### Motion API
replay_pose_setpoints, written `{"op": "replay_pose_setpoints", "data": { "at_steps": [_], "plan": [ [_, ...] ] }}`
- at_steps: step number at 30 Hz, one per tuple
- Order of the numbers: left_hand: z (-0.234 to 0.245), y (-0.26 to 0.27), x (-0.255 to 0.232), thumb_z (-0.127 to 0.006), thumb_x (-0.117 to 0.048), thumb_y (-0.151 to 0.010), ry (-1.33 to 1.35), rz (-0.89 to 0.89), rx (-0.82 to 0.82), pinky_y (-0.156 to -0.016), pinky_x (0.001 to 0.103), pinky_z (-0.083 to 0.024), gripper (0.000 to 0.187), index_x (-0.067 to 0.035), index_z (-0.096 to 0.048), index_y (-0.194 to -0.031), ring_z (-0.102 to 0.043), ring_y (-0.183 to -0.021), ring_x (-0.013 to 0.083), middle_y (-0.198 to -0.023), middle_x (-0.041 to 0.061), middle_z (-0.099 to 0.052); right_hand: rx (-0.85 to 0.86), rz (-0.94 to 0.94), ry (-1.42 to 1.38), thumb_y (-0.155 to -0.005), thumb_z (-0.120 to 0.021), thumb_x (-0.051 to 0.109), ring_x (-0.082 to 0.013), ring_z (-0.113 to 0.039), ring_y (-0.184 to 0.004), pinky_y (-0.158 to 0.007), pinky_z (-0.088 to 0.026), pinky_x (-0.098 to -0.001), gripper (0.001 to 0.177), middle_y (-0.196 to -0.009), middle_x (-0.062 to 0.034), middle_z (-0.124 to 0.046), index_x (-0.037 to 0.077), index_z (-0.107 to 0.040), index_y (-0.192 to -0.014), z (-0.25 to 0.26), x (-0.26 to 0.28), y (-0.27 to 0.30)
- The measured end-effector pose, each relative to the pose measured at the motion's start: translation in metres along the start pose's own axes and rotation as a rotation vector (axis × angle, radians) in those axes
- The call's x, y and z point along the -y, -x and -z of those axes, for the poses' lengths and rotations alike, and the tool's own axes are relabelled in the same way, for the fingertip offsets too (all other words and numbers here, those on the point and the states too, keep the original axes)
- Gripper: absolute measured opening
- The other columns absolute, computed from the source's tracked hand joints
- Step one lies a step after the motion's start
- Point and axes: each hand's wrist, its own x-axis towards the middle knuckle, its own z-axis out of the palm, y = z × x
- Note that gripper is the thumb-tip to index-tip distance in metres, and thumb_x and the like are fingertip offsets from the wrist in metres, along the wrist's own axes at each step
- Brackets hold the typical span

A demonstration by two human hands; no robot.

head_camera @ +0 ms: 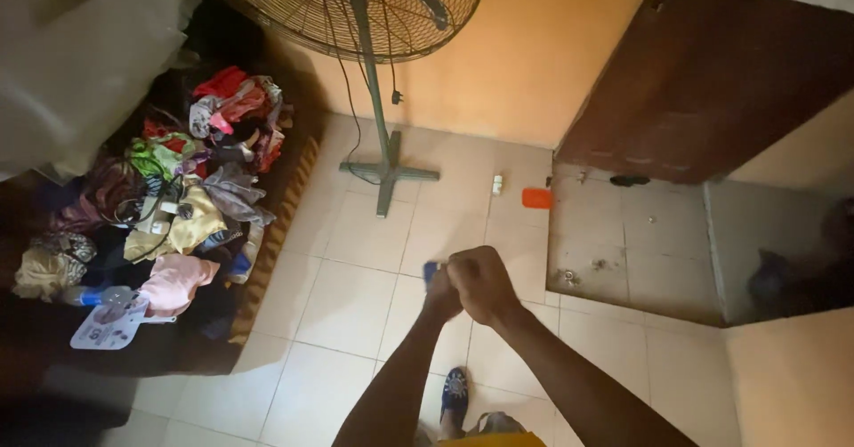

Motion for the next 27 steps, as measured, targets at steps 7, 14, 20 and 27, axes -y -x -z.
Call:
{"op": "replay_pose_setpoints", "data": {
  "at_steps": [7,14,20,27],
  "plan": [
    [0.138,0.020,-0.105,-0.059,-0.002,-0.081,0.415,0.240,0.139,-0.070,0.049,-0.059,0.037,0.003,-0.060,-0.118,-0.071,-0.083,0.0393,-0.086,0.020,-0.067,-0.108,0.253,-0.059,-0.081,-0.055,0.012,-0.0149,-0.045,-0.054,-0.051,-0.040,-0.0354,0.024,-0.059,-0.0092,-0.049,0.000,-0.048,-0.062,0.006,0.019,-0.035],
    [0.198,-0.005,-0.021,-0.060,-0.001,-0.079,0.110,-0.086,-0.047,-0.083,0.051,-0.055,0.029,-0.008,-0.072,-0.105,-0.071,-0.098,0.0396,-0.097,0.020,-0.075,-0.232,0.203,-0.755,-0.083,-0.047,0.003,-0.0141,-0.039,-0.056,-0.053,-0.037,-0.0327,0.023,-0.061,-0.0025,-0.040,0.002,-0.041,-0.061,-0.059,0.043,-0.082],
    [0.291,-0.014,0.057,-0.052,0.004,-0.077,0.047,-0.056,-0.124,-0.084,0.052,-0.053,0.039,-0.011,-0.070,-0.108,-0.070,-0.103,0.0408,-0.102,0.022,-0.073,-0.352,0.241,-0.296,-0.084,-0.049,0.013,-0.0135,-0.050,-0.054,-0.050,-0.041,-0.0321,0.031,-0.057,-0.0029,-0.050,0.006,-0.040,-0.056,-0.149,0.031,-0.157],
    [0.320,-0.040,0.232,-0.060,-0.007,-0.082,-0.018,-0.037,-0.242,-0.087,0.049,-0.056,0.029,-0.006,-0.071,-0.109,-0.070,-0.101,0.0428,-0.104,0.026,-0.073,-0.157,0.178,-0.460,-0.085,-0.050,0.023,-0.0141,-0.045,-0.059,-0.055,-0.036,-0.0321,0.032,-0.060,-0.0060,-0.050,0.002,-0.047,-0.062,-0.287,-0.008,-0.206]
  ]
}}
